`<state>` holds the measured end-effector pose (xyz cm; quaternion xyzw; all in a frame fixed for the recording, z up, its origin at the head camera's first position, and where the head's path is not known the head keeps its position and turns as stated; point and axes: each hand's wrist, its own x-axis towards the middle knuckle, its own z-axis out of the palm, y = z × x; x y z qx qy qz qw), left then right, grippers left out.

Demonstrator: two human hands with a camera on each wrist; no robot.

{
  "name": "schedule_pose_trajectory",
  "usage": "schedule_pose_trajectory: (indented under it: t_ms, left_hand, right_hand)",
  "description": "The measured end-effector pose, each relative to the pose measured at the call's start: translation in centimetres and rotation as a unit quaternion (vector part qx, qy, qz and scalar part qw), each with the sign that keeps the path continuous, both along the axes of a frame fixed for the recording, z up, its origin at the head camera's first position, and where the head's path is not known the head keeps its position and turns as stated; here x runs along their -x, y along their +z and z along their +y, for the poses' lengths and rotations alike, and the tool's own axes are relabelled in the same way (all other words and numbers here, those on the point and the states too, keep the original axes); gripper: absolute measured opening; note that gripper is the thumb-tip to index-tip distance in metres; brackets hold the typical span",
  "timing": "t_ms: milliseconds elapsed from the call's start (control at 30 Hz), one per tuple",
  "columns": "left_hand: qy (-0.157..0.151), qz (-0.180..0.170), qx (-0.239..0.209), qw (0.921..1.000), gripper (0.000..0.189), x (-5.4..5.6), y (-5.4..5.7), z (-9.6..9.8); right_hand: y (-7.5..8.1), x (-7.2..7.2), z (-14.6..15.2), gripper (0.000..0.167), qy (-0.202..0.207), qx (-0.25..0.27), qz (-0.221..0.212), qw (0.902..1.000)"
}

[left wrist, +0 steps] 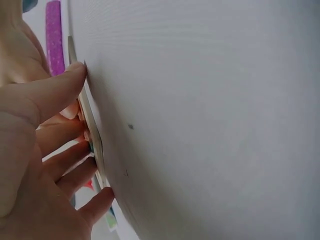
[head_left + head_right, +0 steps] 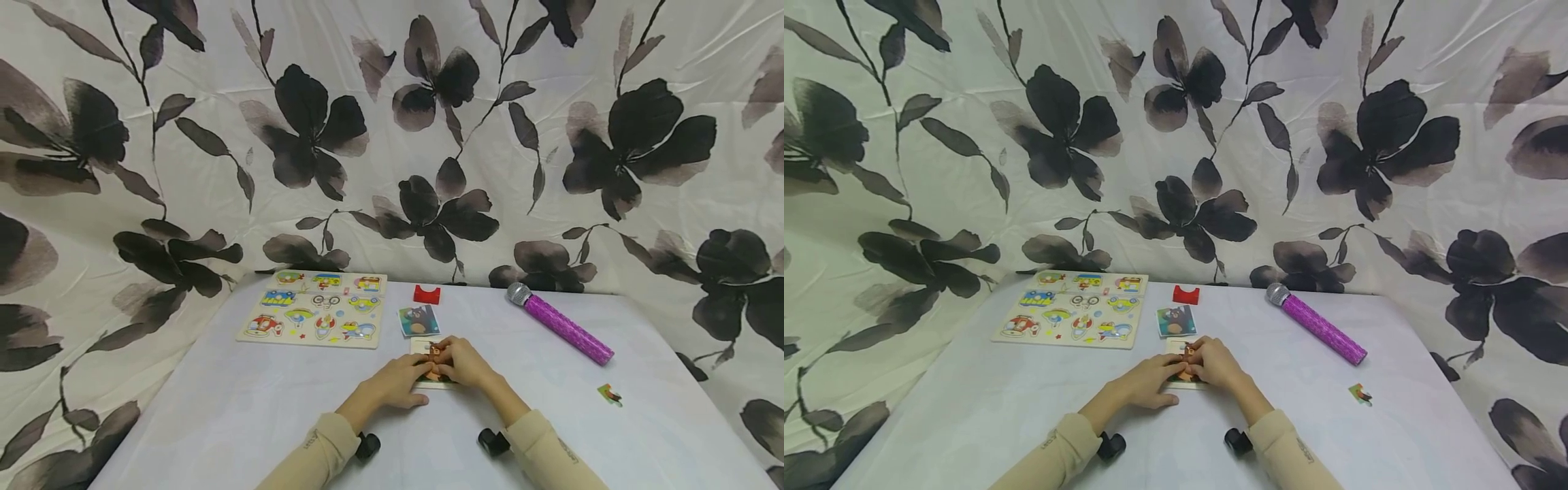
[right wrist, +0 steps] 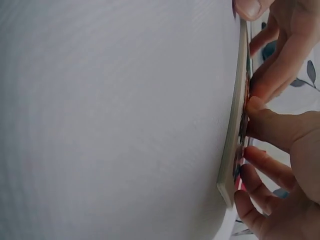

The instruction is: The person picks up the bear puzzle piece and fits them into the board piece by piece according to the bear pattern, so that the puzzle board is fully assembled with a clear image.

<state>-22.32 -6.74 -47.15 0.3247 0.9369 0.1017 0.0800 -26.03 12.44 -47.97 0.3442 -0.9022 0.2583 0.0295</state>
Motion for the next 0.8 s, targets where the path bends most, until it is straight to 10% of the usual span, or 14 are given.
schedule_pose_trajectory:
  t_ms: [433, 600, 800]
  left_hand:
    - [0.012, 0.004, -0.001, 0.9999, 0.064, 0.1, 0.1, 0.5]
    - [-0.001, 0.016, -0.003, 0.9999, 0.056, 0.0, 0.1, 0.5]
    - [-0.026, 0.038, -0.022, 0.9987, 0.053, 0.6, -0.8, 0.2]
  right_hand:
    - [0.7, -1.1, 2.1, 0.019, -0.003, 0.049, -0.051, 0.9975]
    - [1.0, -2.4, 6.8, 0.021, -0.1, 0.126, -0.021, 0.9868]
    - [2.5, -5.2, 15.3, 0.021, -0.235, 0.091, -0.001, 0.9678]
